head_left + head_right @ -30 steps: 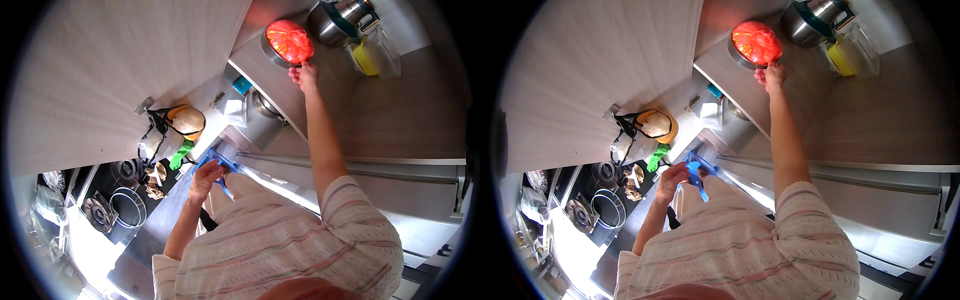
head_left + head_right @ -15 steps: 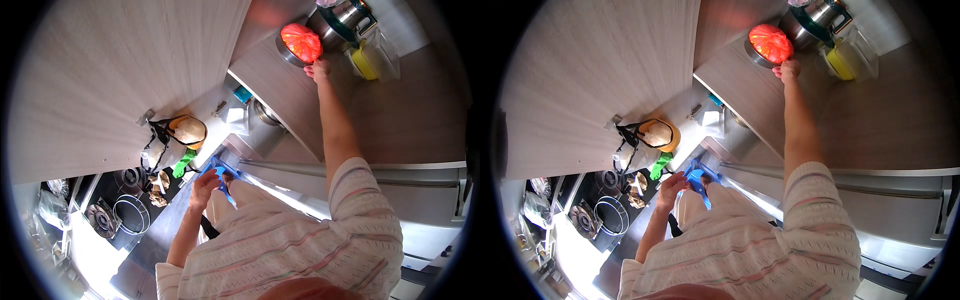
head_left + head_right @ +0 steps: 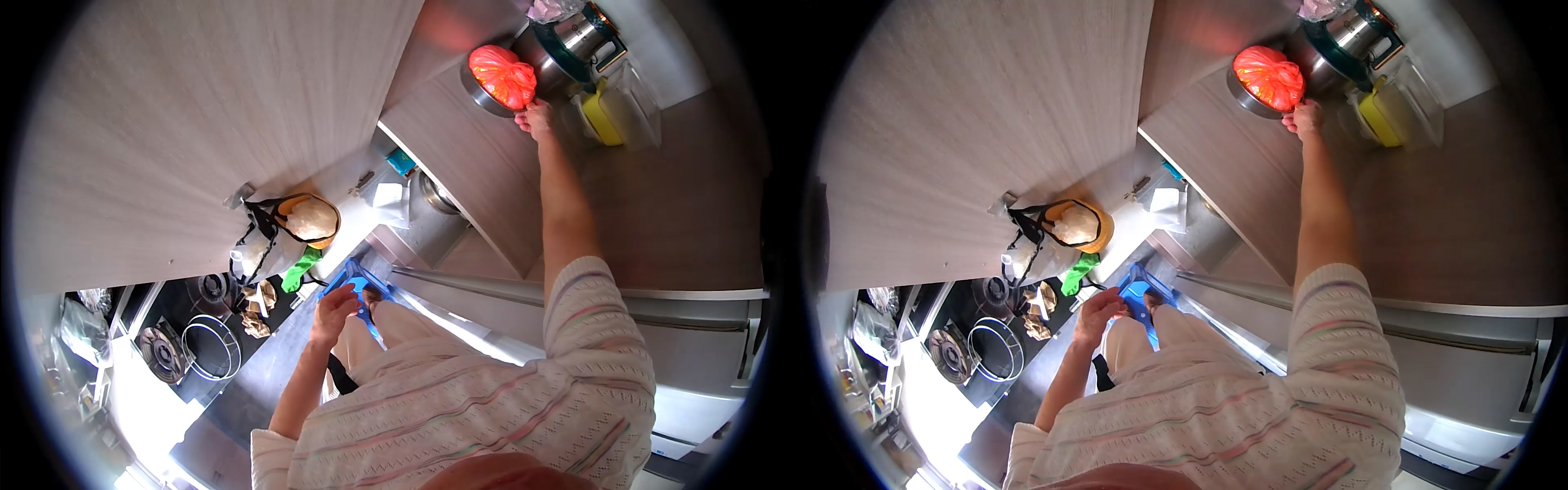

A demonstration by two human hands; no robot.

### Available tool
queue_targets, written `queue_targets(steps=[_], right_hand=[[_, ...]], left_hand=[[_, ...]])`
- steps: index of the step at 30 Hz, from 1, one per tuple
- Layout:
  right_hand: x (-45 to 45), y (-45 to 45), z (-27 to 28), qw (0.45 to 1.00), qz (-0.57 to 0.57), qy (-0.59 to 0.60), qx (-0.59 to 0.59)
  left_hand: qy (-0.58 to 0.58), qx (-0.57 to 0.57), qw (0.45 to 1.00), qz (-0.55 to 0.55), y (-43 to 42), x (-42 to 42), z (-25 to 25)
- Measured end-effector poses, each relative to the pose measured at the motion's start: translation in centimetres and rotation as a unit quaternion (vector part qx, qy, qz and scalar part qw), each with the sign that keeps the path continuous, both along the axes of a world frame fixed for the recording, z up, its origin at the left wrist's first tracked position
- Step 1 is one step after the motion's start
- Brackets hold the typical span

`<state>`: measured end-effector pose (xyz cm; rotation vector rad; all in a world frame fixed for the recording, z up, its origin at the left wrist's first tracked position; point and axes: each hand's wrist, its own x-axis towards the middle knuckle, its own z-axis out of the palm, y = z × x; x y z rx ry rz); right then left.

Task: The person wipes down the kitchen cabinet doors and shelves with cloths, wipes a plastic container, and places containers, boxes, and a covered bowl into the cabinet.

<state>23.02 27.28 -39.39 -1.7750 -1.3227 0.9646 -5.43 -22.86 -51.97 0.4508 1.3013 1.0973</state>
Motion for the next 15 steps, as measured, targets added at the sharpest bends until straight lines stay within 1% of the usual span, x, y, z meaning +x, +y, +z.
queue_targets(steps=[2,4,5,6,7,8,9,10,11,12,13,14,15], right_hand=[[0.3,0.3,-0.4,1.0,0.021,0.008,0.011],[3.8,3.0,-2.8,0.988,0.14,0.058,0.009],[4.3,2.2,-3.1,0.982,0.12,0.143,0.037],[4.2,2.6,-3.5,0.953,0.132,0.273,0.001],[4.3,3.3,-4.2,0.955,0.158,0.25,-0.012],[7.0,7.2,-6.1,0.94,0.256,0.227,-0.019],[8.1,9.3,-7.0,0.932,0.279,0.227,-0.034],[9.4,10.2,-5.7,0.862,0.363,0.309,-0.175],[10.7,11.9,-6.2,0.927,0.244,0.224,-0.175],[9.1,10.4,-4.9,0.976,0.12,0.116,-0.137],[8.6,9.7,-4.3,0.988,0.098,0.059,-0.104],[9.5,10.6,-5.8,0.987,0.15,-0.008,-0.054],[8.3,10.8,-5.8,0.986,0.157,-0.006,-0.054]], left_hand=[[0.006,0.003,1.0,0.0,-0.2,0.0,-0.7],[0.007,-0.007,1.0,0.0,-0.4,0.0,-0.8],[0.007,-0.015,1.0,0.011,-0.7,-0.3,-1.4],[0.022,-0.006,0.999,0.033,-1.0,-0.7,-1.7],[0.043,-0.005,0.997,0.059,-1.5,-1.4,-1.6],[0.09,-0.014,0.993,0.07,-2.4,-2.8,-1.4],[0.133,-0.024,0.988,0.07,-3.5,-4.5,-1.1],[0.153,-0.037,0.979,0.131,-5.0,-6.3,-1.0],[0.174,-0.042,0.968,0.176,-6.2,-8.5,-0.8],[0.189,-0.06,0.948,0.249,-7.8,-10.7,0.5],[0.202,-0.073,0.925,0.312,-9.2,-13.0,2.2],[0.233,-0.059,0.893,0.38,-10.8,-15.3,2.8],[0.261,-0.042,0.858,0.441,-12.5,-17.5,3.5]])
